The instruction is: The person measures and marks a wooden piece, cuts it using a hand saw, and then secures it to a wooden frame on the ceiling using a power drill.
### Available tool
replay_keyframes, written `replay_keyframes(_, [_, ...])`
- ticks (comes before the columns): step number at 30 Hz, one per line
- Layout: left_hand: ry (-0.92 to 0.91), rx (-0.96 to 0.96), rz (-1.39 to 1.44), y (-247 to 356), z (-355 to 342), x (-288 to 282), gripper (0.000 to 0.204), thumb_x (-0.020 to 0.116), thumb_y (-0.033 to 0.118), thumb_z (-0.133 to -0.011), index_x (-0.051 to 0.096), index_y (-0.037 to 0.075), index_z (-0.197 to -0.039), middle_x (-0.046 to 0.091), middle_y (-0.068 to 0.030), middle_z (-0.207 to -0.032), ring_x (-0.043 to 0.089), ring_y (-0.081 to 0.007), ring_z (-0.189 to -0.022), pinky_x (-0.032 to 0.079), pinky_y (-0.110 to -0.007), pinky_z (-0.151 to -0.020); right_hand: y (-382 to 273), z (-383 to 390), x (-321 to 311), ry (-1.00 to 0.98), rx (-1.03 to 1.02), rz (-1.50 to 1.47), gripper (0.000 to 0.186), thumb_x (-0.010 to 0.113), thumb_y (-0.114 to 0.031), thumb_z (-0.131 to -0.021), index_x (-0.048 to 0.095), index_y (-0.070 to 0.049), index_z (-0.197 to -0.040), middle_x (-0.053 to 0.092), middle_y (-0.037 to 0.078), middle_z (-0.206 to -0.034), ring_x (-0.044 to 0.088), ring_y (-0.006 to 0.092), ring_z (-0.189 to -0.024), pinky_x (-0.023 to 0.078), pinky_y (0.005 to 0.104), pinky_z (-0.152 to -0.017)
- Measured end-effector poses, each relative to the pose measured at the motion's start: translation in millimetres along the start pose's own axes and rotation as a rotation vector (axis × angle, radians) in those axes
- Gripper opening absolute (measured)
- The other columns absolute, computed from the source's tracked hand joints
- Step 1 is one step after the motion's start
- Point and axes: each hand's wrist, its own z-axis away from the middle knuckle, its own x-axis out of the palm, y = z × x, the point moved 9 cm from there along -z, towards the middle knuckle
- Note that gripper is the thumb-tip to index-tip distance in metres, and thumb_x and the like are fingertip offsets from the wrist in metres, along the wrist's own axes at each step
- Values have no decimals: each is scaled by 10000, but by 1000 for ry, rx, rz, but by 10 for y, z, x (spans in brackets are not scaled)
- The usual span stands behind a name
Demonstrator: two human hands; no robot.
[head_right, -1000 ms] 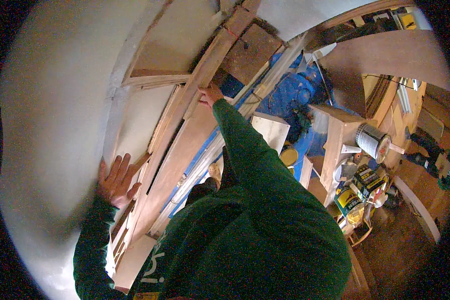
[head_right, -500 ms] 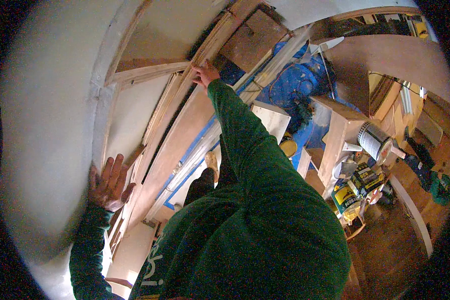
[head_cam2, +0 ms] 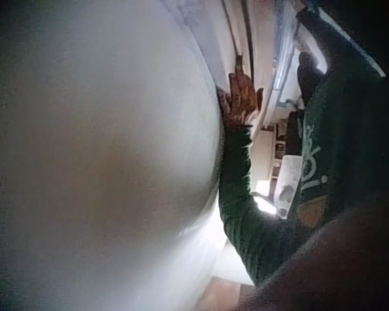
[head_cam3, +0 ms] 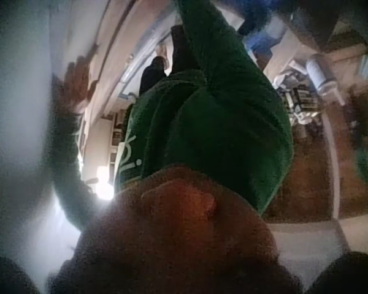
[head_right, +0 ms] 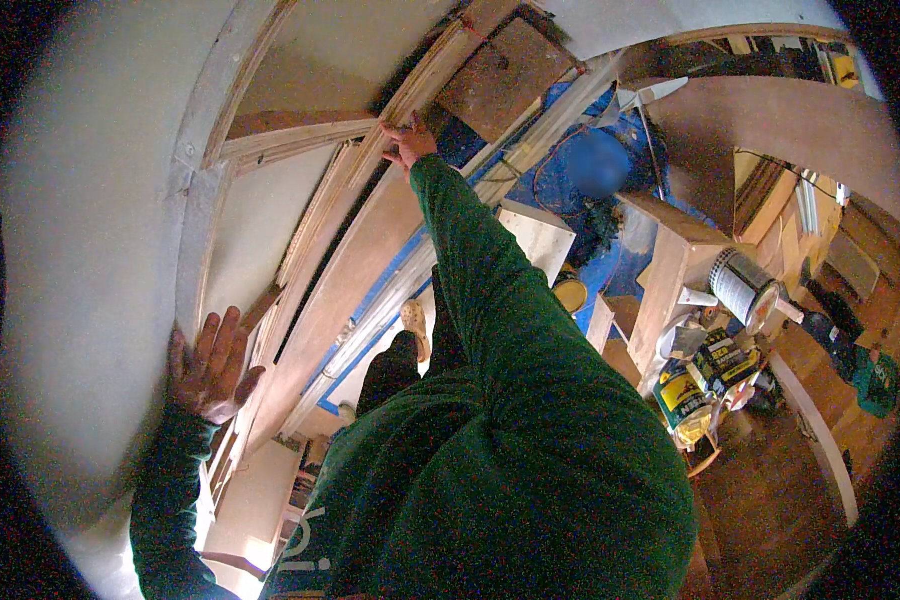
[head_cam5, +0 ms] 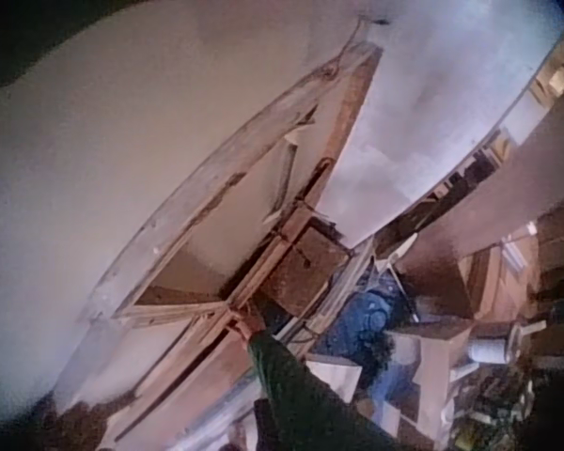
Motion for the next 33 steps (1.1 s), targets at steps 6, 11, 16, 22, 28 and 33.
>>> replay_keyframes(6, [-47, 21, 69, 40, 99, 109, 562, 611, 476, -913, 590, 77, -1309, 465, -101, -1522, 387, -277, -1429, 217, -631, -1159, -5, 112, 23, 186, 26, -140, 422, 619, -356, -941, 526, -203, -1323, 608, 24, -1160, 610, 202, -1012, 511, 478, -878])
replay_keyframes(11, [-40, 25, 58, 39, 110, 108, 563, 611, 483, -912, 596, 85, -1310, 463, -95, -1524, 395, -277, -1423, 224, -631, -1156, 1, 137, 30, 225, 92, -213, 337, 594, -401, -939, 595, -169, -1185, 643, 10, -1026, 623, 182, -964, 515, 467, -873])
replay_keyframes(16, [-30, 9, 27, 21, 42, 44, 456, 559, 484, -930, 670, 128, -1193, 526, -55, -1469, 428, -220, -1393, 237, -576, -1173, 27, 91, 31, 117, 72, -91, 466, 424, -469, -999, 499, -256, -1407, 476, 29, -1365, 508, 207, -1133, 556, 450, -849])
replay_keyframes(22, [-6, -5, 16, 6, 41, 16, 428, 541, 483, -935, 702, 149, -1149, 544, -33, -1457, 440, -198, -1383, 253, -551, -1179, 13, 162, 104, 148, 116, -113, 468, 432, -470, -1001, 492, -256, -1413, 490, 27, -1308, 508, 199, -1068, 534, 455, -882])
replay_keyframes(28, [1, 5, -2, 6, 25, 15, 426, 542, 491, -931, 708, 159, -1139, 540, -28, -1460, 425, -200, -1392, 219, -548, -1195, -12, 203, 111, 152, 132, -114, 472, 429, -466, -1010, 481, -245, -1424, 492, 33, -1297, 514, 204, -1100, 538, 468, -891])
replay_keyframes(33, [2, 5, -7, 0, 26, 10, 421, 557, 496, -918, 713, 168, -1131, 540, -23, -1461, 405, -191, -1405, 182, -545, -1209, 17, 175, 77, 124, 96, -98, 444, 380, -407, -1036, 473, -235, -1435, 475, 34, -1361, 519, 215, -1125, 547, 471, -893])
